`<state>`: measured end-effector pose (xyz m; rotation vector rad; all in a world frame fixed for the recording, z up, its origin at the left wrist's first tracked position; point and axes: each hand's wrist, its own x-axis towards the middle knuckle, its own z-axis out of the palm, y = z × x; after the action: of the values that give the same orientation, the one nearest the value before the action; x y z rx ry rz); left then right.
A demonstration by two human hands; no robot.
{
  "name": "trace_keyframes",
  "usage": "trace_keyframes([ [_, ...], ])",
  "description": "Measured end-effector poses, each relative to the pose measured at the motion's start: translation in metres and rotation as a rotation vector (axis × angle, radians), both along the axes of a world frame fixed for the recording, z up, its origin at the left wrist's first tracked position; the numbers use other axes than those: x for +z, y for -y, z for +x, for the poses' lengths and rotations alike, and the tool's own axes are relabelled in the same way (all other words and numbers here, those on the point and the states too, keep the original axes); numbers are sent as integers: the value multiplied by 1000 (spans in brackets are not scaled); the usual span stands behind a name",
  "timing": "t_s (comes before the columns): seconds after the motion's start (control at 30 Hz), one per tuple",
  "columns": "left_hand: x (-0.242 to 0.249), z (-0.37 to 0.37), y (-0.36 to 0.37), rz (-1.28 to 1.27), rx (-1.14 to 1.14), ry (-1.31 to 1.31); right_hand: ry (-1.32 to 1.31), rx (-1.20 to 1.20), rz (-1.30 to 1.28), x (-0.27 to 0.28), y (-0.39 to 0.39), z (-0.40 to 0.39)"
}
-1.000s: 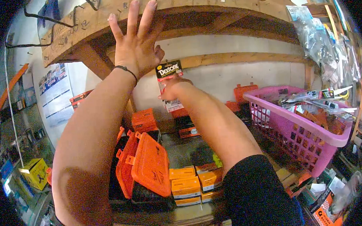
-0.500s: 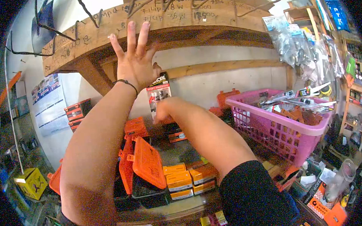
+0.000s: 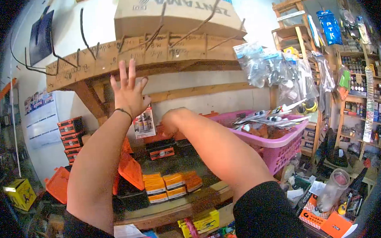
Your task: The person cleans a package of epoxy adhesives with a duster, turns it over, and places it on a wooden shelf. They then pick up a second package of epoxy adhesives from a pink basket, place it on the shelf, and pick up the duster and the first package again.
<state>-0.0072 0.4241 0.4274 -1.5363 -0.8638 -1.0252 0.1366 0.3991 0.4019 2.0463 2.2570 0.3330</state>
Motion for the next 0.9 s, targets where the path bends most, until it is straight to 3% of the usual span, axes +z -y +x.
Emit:
trace_keyframes([
  [0.13, 3, -1, 28, -195, 27, -19, 35, 11, 230, 1, 60, 12],
  [0.3, -2, 4, 68, -334, 105, 9, 22, 59, 238, 1, 116, 34],
  [0.47, -22, 10, 100, -225, 49, -27, 94, 110, 199, -4, 146, 47],
  [0.57, -30, 8, 124, -223, 135, -227, 63, 169, 146, -10, 152, 50],
  [0.9, -49, 24, 186, -238, 60, -227, 43, 196, 48, -47, 211, 62],
])
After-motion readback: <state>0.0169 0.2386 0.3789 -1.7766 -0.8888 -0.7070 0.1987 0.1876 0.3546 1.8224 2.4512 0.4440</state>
